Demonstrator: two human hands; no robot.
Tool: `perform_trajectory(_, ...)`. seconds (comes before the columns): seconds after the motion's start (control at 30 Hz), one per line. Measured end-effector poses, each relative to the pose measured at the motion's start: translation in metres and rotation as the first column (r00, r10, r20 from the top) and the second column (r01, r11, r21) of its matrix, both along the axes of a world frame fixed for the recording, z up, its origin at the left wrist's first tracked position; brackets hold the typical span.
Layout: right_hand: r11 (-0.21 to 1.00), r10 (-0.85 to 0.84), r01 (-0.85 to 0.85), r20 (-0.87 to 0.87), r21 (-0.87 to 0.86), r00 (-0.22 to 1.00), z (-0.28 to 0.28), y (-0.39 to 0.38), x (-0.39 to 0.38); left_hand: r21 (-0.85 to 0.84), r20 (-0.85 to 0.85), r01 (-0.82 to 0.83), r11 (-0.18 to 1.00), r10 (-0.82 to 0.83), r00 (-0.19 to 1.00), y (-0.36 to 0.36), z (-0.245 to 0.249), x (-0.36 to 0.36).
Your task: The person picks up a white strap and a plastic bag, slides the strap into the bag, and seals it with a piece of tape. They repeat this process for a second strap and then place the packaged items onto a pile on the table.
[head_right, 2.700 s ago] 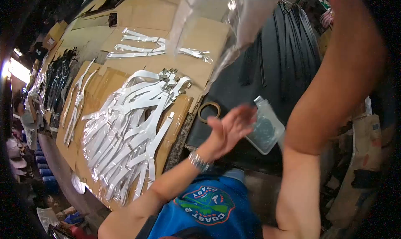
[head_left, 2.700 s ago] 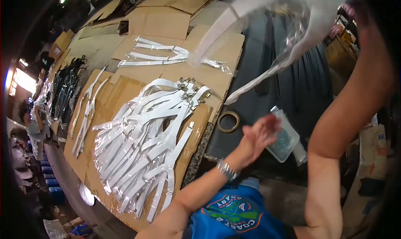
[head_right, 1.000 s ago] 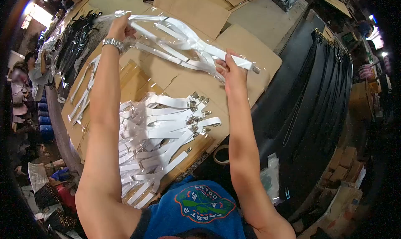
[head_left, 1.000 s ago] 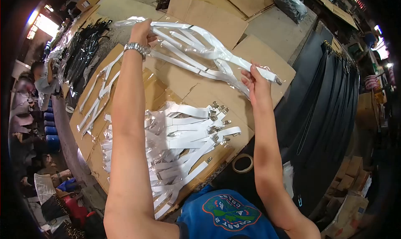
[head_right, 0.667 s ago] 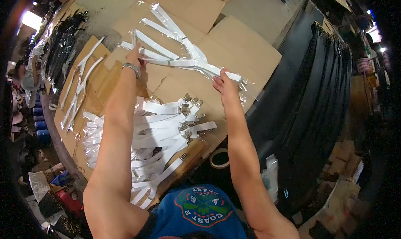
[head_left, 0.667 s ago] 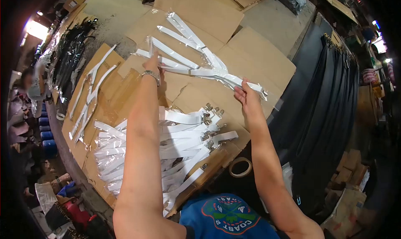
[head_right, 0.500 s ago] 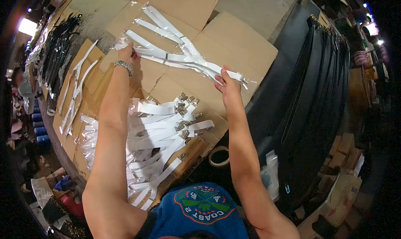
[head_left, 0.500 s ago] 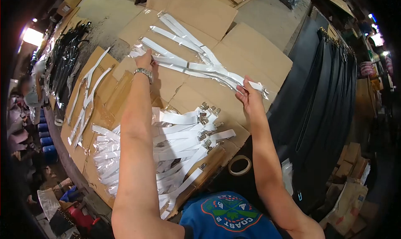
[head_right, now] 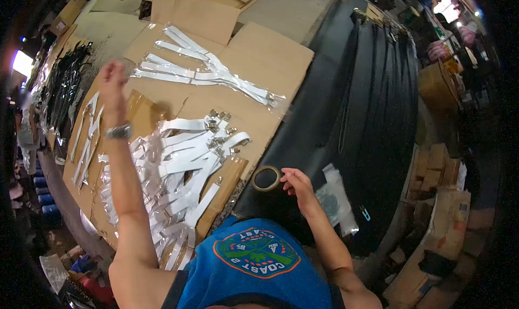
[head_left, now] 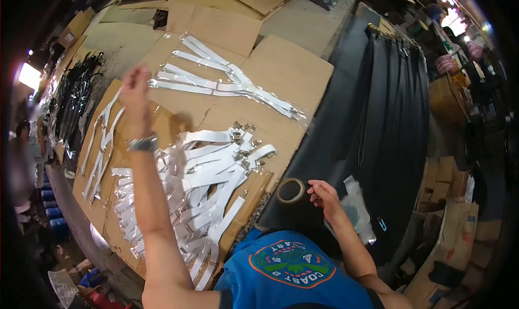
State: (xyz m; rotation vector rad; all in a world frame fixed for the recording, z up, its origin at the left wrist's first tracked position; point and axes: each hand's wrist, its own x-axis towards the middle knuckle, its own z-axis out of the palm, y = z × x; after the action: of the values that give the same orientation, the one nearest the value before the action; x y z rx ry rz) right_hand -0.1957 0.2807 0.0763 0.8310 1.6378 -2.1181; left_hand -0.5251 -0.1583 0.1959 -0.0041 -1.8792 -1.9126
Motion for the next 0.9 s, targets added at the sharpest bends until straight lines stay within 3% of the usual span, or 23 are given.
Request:
perform_trajectory(0.03,1.0,0.007,-0.006,-0.014,0.024,1.0,0.005,-0.001,0.011,0.079,-0.149,0.04,0.996,-0.028,0.988,0.015,0.057,0.036)
perform_trajectory(0.07,0.999,0.015,-0.014,-0.022,0.048,1.0,0.008,-0.002,0.023,0.027,-0.307,0.062,0.998,-0.05,0.95,0.023,0.105,0.073)
perform_trajectory(0.1,0.998,0.032,-0.029,-0.046,0.058,0.998,0.009,-0.003,0.032,0.243,-0.372,0.448,0.86,-0.344,0.862,0.003,0.143,0.103)
perform_trajectory(0.17,0.995,0.073,-0.067,-0.08,0.071,0.994,0.005,-0.008,0.046,0.042,-0.525,0.655,0.755,-0.541,0.657,0.008,0.199,0.164)
perform_trajectory(0.27,0.989,0.135,-0.128,-0.088,0.08,0.987,0.008,-0.024,0.058,-0.276,-0.506,0.745,0.607,-0.751,0.424,0.033,0.236,0.221)
perform_trajectory(0.4,0.976,0.197,-0.185,-0.101,0.116,0.975,0.011,-0.042,0.069,-0.432,-0.404,0.741,0.515,-0.845,0.351,0.068,0.235,0.254)
perform_trajectory(0.63,0.969,0.189,-0.159,-0.156,0.187,0.97,-0.012,-0.051,0.104,-0.456,-0.347,0.747,0.483,-0.87,0.35,0.098,0.181,0.279)
perform_trajectory(0.77,0.964,0.159,-0.09,-0.273,0.249,0.949,-0.066,-0.054,0.135,-0.456,-0.297,0.765,0.455,-0.888,0.351,0.116,0.139,0.288)
perform_trajectory(0.8,0.933,0.219,-0.099,-0.326,0.347,0.92,-0.066,-0.056,0.141,-0.461,-0.289,0.765,0.45,-0.891,0.35,0.119,0.129,0.293)
perform_trajectory(0.9,0.949,0.245,-0.104,-0.491,0.297,0.836,-0.048,-0.065,0.162,-0.471,-0.297,0.757,0.453,-0.89,0.347,0.126,0.103,0.319)
